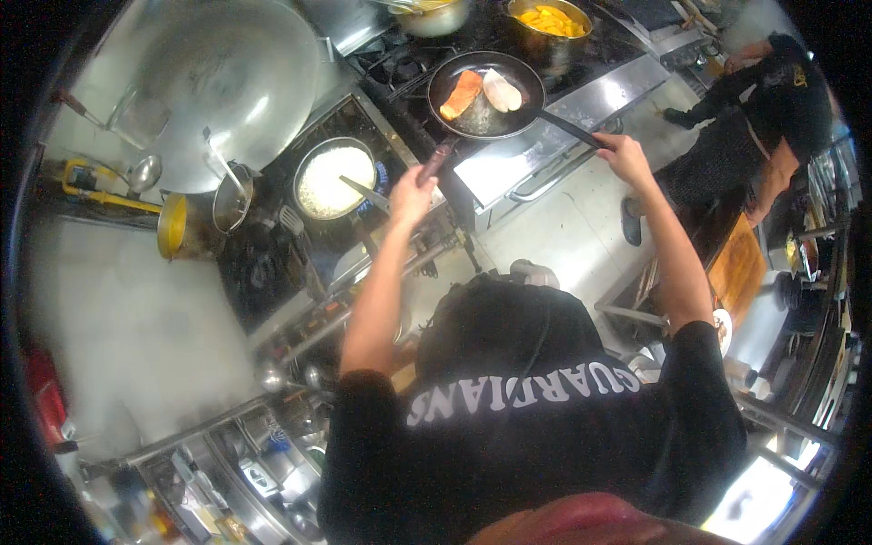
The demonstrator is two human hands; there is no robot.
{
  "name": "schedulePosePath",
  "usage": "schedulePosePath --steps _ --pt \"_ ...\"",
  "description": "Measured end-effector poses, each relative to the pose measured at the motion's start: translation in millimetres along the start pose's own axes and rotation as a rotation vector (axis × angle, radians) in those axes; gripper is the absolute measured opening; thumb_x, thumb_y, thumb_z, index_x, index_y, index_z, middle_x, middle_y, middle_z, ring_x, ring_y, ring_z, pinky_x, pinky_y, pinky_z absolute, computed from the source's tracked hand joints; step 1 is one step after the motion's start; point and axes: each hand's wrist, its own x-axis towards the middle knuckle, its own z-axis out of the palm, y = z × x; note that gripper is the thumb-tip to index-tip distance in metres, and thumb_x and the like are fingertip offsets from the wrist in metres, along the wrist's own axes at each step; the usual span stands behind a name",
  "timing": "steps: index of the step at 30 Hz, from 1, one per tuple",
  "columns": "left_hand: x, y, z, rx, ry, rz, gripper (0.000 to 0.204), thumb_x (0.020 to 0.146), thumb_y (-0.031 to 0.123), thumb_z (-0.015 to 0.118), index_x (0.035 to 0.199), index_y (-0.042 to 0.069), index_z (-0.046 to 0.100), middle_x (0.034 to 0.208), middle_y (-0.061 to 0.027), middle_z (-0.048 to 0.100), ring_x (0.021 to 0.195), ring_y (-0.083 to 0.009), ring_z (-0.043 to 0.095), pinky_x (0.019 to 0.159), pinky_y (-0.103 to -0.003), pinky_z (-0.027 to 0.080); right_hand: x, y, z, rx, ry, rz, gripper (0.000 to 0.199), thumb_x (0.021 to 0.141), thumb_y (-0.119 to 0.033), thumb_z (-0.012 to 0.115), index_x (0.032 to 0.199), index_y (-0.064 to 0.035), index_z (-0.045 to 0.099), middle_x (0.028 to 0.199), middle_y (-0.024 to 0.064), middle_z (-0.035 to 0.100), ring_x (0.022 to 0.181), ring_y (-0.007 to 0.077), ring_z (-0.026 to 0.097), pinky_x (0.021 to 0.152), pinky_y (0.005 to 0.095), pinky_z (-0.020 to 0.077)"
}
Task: The person cooks fish and pasta on a stove. The person flips a piece of fish in a frying pan with a spatula, stirs a pot of pasta and sauce, and adds liquid from a small carton into the pasta pot.
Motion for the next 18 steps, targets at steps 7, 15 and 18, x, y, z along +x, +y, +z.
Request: schedulePosePath --steps 7,15,18 --pt "55 -7 -86 0.291 -0.080 -0.009 0.043 0.095 0.035 0.068 0.134 0.020 0.065 0.123 -0.0143 0.072 0.116 -0.0323 0.067 0.099 -0.043 0.050 7 14 -52 0.023 -0.137 -0.083 0.042 0.083 -0.008 0.075 0.125 -0.0080 0.072 0.117 0.0192 0.073 0.106 0.0323 0.072 0.093 0.0383 0.0547" --pt "92 -26 -96 0.241 -0.211 0.048 0.050 0.092 0.034 0.072 0.137 0.015 0.063 0.125 -0.0152 0.070 0.120 -0.0309 0.065 0.102 -0.041 0.048 9 -12 -54 -0.452 0.100 -0.467 0.044 0.086 -0.012 0.067 0.129 -0.0156 0.069 0.098 0.0113 0.069 0.089 0.0312 0.070 0.078 0.0436 0.0557" --pt "89 -32 -88 0.204 -0.221 0.015 0.049 0.091 0.034 0.072 0.135 0.012 0.064 0.121 -0.0161 0.072 0.116 -0.0311 0.066 0.101 -0.040 0.049 9 -27 -62 -0.695 0.173 -0.709 0.052 0.084 -0.012 0.063 0.135 -0.0194 0.066 0.092 0.0058 0.063 0.085 0.0251 0.067 0.077 0.0377 0.0561"
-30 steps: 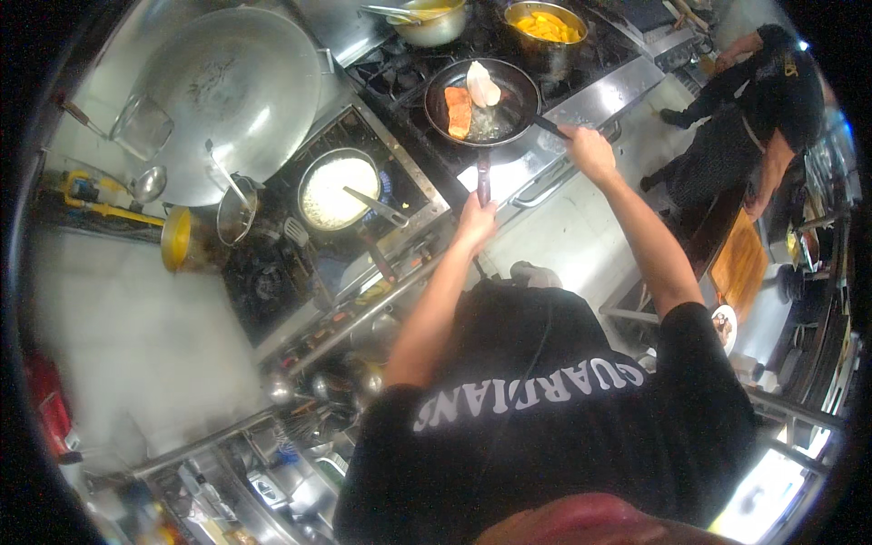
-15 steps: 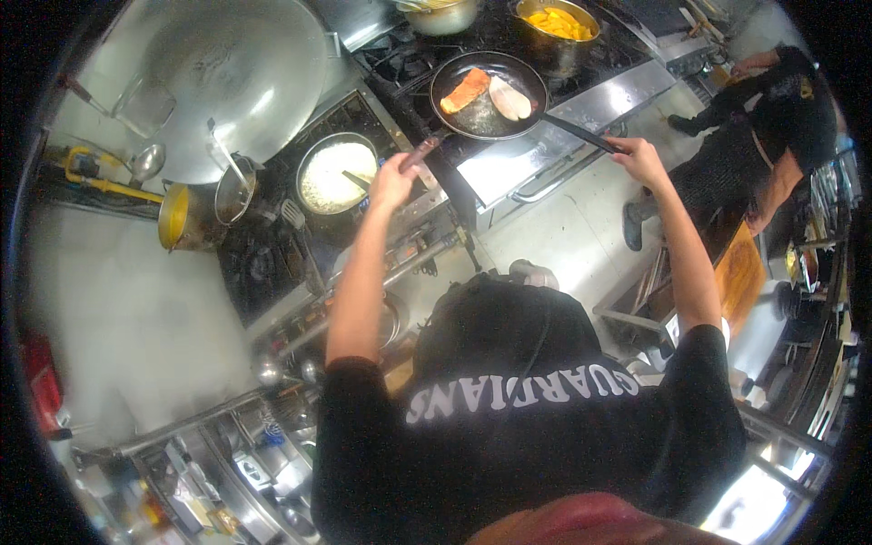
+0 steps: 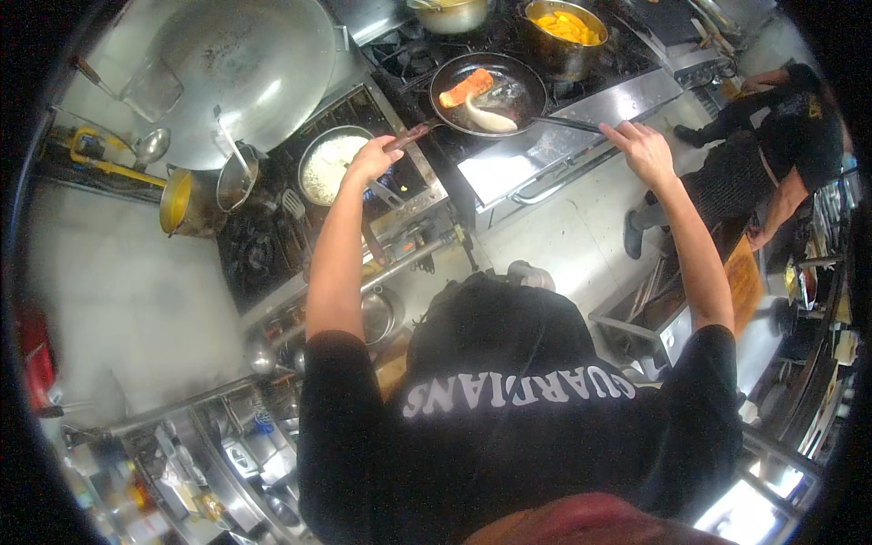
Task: The person cooks fish and pasta on a stove. The person flips a piece of fish in a frying pan with a spatula, stirs a pot of pasta and sauce, and adds liquid from a small carton into the pasta pot.
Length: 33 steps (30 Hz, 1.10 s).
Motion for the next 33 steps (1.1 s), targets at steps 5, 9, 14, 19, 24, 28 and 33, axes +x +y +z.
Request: schedulePosePath --steps 5,9,14,19,24,28,33 --pt "-27 9 23 -0.036 -0.030 -0.008 0.046 0.093 0.035 0.070 0.128 0.005 0.064 0.113 -0.0171 0.073 0.111 -0.0326 0.067 0.098 -0.043 0.049 6 -1 -30 -0.139 0.096 -0.152 0.059 0.081 -0.012 0.061 0.139 -0.0189 0.062 0.096 0.0013 0.060 0.085 0.0199 0.064 0.077 0.0341 0.0561" --pt "-74 66 52 -0.321 -0.188 -0.145 0.033 0.092 0.029 0.068 0.113 0.004 0.065 0.084 -0.0042 0.064 0.060 -0.0137 0.058 0.056 -0.032 0.049 0 12 -38 -0.159 0.101 -0.086 0.058 0.081 -0.011 0.060 0.139 -0.0189 0.062 0.098 0.0017 0.061 0.085 0.0207 0.063 0.077 0.0344 0.0562" --pt "-91 95 143 -0.682 -0.216 -0.076 0.028 0.093 0.024 0.066 0.109 0.002 0.060 0.076 -0.0010 0.059 0.057 -0.0120 0.056 0.052 -0.029 0.047 5 18 -53 -0.036 0.020 0.059 0.059 0.081 -0.008 0.059 0.138 -0.0229 0.062 0.100 0.0065 0.063 0.082 0.0275 0.067 0.073 0.0391 0.0577" --pt "-71 110 168 -0.863 0.008 -0.114 0.014 0.098 0.016 0.061 0.105 0.005 0.056 0.071 0.0004 0.052 0.051 -0.0106 0.048 0.044 -0.030 0.041 26 9 -66 -0.111 -0.067 0.176 0.045 0.084 -0.007 0.058 0.126 -0.0224 0.069 0.097 0.0070 0.066 0.085 0.0290 0.070 0.071 0.0419 0.0580" --pt "-93 176 212 -0.850 -0.127 -0.134 0.022 0.095 0.017 0.060 0.107 0.001 0.052 0.072 -0.0022 0.051 0.050 -0.0156 0.054 0.042 -0.032 0.046 -9 13 -56 -0.002 0.029 0.356 0.037 0.090 -0.010 0.059 0.125 -0.0177 0.069 0.091 0.0094 0.061 0.084 0.0312 0.068 0.070 0.0444 0.0537" --pt "-80 175 222 -0.921 0.035 -0.162 0.023 0.096 0.017 0.059 0.108 -0.001 0.050 0.074 -0.0028 0.051 0.048 -0.0146 0.052 0.040 -0.032 0.044 -42 -11 -16 0.096 0.036 0.522 0.038 0.091 -0.006 0.060 0.126 -0.0183 0.069 0.092 0.0114 0.062 0.079 0.0353 0.068 0.068 0.0473 0.0543" --pt "-62 180 229 -0.921 -0.007 -0.149 0.024 0.095 0.017 0.060 0.105 -0.002 0.049 0.074 -0.0068 0.055 0.048 -0.0150 0.055 0.040 -0.032 0.045 -68 -47 25 0.231 0.090 0.763 0.034 0.089 -0.012 0.070 0.123 -0.0167 0.072 0.095 0.0112 0.068 0.081 0.0375 0.070 0.070 0.0474 0.0553"
